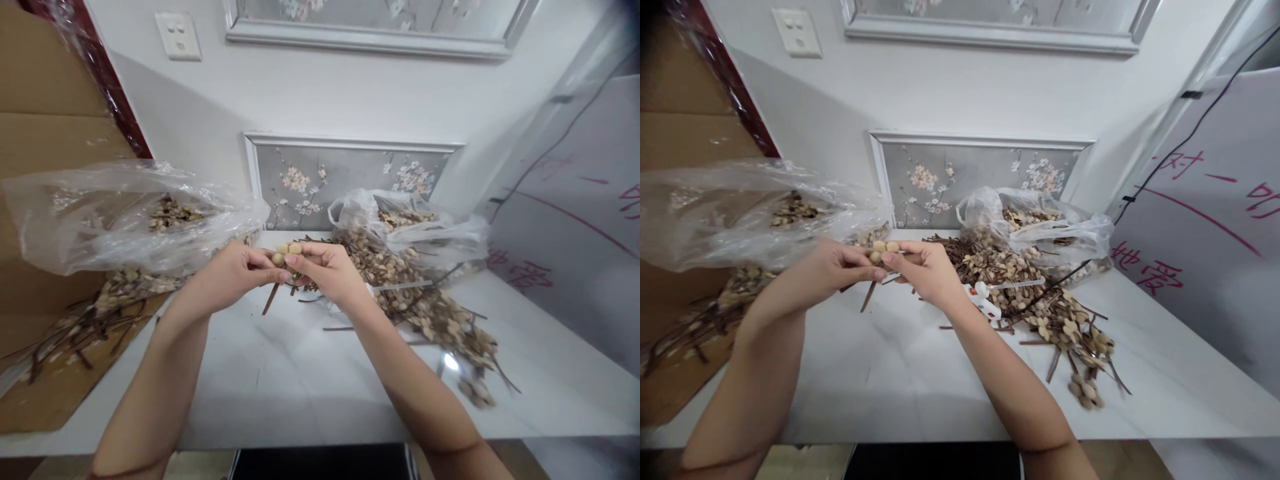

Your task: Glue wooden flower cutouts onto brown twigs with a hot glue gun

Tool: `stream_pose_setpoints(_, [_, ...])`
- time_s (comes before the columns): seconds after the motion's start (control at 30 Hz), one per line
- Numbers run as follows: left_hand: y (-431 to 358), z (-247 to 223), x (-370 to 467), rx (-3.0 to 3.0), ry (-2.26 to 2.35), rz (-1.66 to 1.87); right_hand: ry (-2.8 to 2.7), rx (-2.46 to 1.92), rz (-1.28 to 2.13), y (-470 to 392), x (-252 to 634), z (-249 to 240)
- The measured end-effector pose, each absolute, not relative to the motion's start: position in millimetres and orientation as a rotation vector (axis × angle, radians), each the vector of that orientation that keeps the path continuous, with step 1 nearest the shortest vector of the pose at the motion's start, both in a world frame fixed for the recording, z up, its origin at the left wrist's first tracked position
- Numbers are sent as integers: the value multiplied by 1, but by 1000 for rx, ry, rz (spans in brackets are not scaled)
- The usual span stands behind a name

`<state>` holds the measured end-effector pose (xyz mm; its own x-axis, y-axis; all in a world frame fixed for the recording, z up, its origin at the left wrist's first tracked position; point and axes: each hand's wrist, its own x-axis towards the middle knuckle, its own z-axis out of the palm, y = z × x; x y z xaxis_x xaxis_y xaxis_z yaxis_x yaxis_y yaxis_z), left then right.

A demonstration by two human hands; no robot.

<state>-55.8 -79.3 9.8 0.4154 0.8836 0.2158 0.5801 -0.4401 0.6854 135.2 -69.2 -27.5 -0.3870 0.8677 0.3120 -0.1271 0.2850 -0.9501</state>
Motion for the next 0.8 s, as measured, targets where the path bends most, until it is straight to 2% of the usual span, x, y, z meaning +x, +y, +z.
stream_pose_setpoints(0.8, [-79, 7, -61, 2103, 1182, 924, -1527, -764, 1262, -77, 138, -19])
